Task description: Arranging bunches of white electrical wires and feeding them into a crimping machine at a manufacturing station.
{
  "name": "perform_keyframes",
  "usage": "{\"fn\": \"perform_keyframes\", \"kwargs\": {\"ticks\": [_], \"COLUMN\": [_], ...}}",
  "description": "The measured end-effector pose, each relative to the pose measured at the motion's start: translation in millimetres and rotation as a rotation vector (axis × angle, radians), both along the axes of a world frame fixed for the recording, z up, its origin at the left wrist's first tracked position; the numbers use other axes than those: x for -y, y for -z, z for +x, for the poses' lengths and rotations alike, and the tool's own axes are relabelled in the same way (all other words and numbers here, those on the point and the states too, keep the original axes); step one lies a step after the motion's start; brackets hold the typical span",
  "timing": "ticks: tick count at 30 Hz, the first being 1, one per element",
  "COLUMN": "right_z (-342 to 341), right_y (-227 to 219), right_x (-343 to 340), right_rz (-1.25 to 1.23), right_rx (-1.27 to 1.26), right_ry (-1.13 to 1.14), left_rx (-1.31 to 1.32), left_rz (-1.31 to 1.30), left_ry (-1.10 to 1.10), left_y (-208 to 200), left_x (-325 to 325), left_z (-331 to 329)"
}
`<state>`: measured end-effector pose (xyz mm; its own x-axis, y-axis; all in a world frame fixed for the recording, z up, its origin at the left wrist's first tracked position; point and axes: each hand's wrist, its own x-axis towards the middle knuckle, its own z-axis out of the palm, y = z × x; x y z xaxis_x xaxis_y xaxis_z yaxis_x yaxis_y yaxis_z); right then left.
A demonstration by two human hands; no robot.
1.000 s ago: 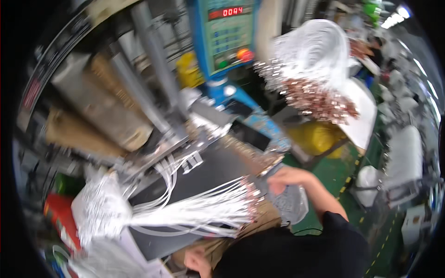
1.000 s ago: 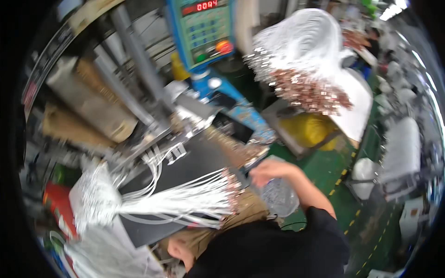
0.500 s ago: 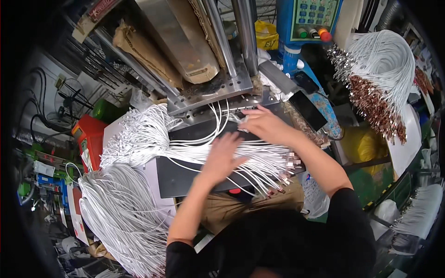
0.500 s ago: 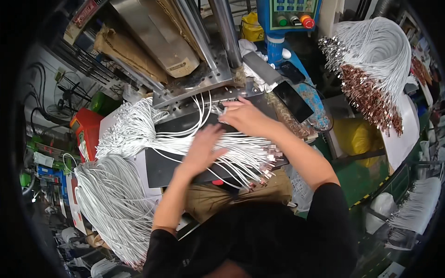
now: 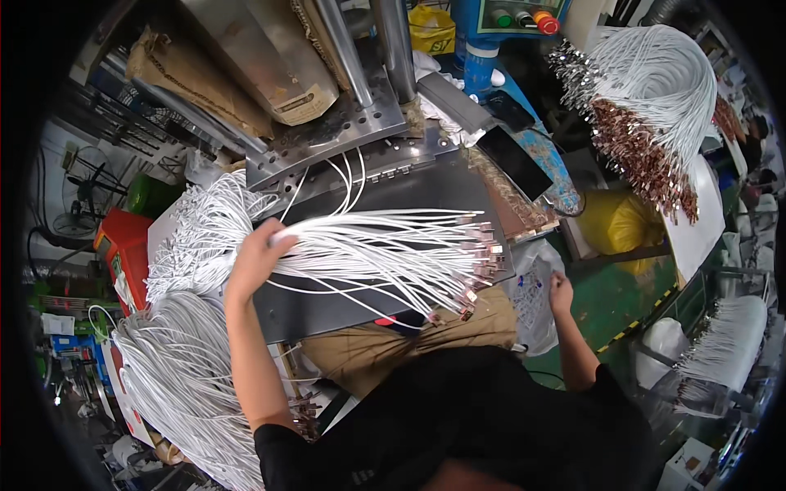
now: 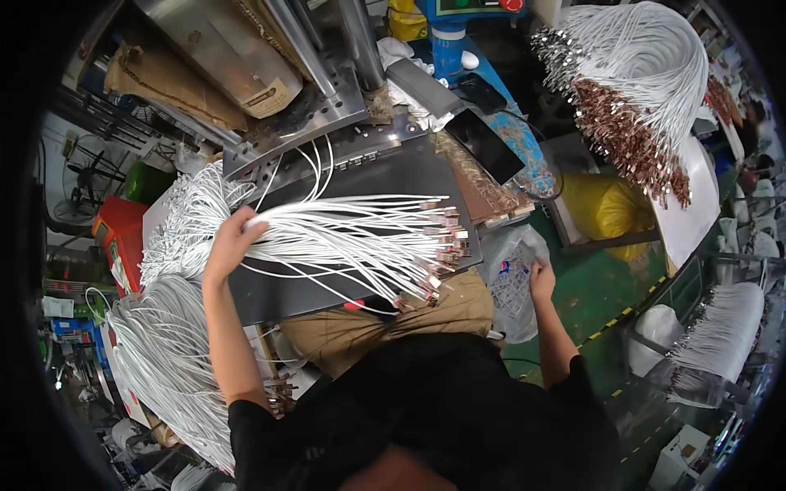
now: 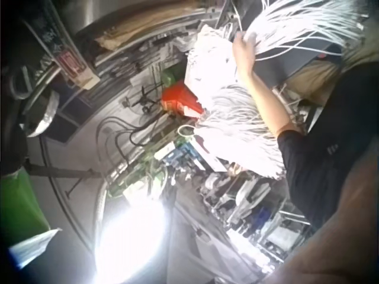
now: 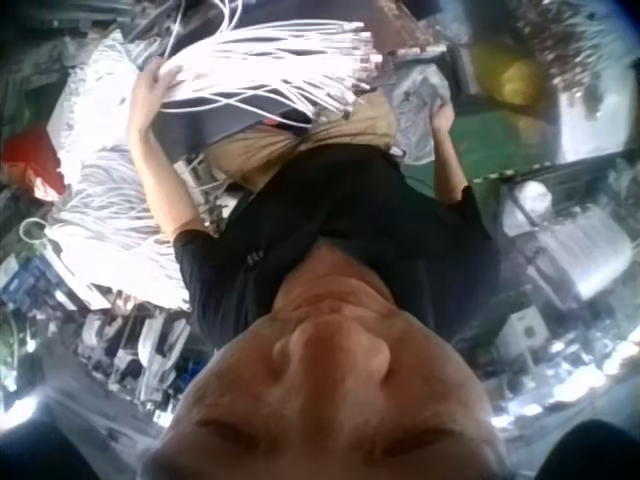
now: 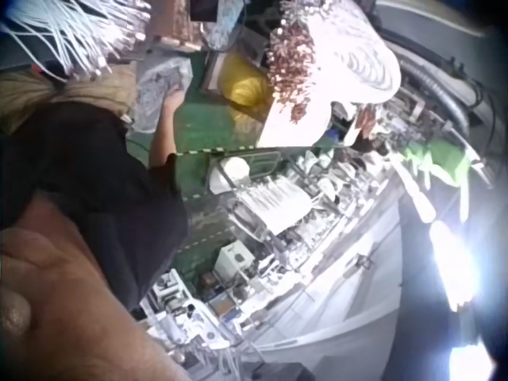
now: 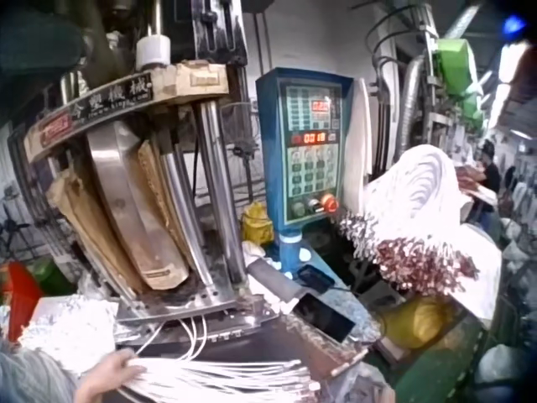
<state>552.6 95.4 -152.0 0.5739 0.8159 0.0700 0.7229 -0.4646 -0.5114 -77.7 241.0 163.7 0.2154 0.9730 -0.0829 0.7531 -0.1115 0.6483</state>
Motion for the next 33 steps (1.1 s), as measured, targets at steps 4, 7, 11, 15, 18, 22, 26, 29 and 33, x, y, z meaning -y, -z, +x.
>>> {"fn": "perform_keyframes", "kwargs": {"ticks": [4, 7, 11, 15, 18, 22, 26, 29, 33], "right_z": [-50.0, -133.4, -265.7, -287.3, -275.9, -285.6, -291.5, -267.7, -257.1], "right_y": [-113.9, -226.1, -321.8, -371.5, -378.5, -356.3, -323.0, -301.9, -272.0], "right_x": [-40.8, -81.0, -113.1, -147.7, -170.6, -180.5, -182.9, -195.8, -195.1], "right_rz": [0.452, 0.504, 0.371, -0.017, 0.446, 0.093, 0.181, -0.259, 0.155], "right_rx": [-0.288, -0.341, -0.010, -0.100, 0.423, 0.389, 0.130, 0.233, 0.642], "right_ry": [-0.255, -0.616, -1.206, -1.303, -1.303, -1.415, -1.417, -1.131, -1.181], "left_rx": [0.072, -0.282, -0.255, 0.409, 0.476, 0.079, 0.049, 0.261, -0.051], "left_rz": [-0.112, -0.074, -0.020, 0.072, 0.074, 0.104, 0.201, 0.118, 0.205], "left_ry": [-0.228, 0.119, 0.248, 0.053, -0.063, -0.015, -0.078, -0.283, -0.030], "left_y": [-22.1, -19.1, -16.5, -24.5, -16.8, 6.2, 15.1, 13.1, 21.4], "left_x": [13.8, 19.9, 15.3, 11.1, 17.4, 20.1, 15.6, 12.6, 6.5], "left_z": [32.6, 97.5, 138.5, 102.2, 76.3, 67.6, 67.2, 68.4, 74.5]}}
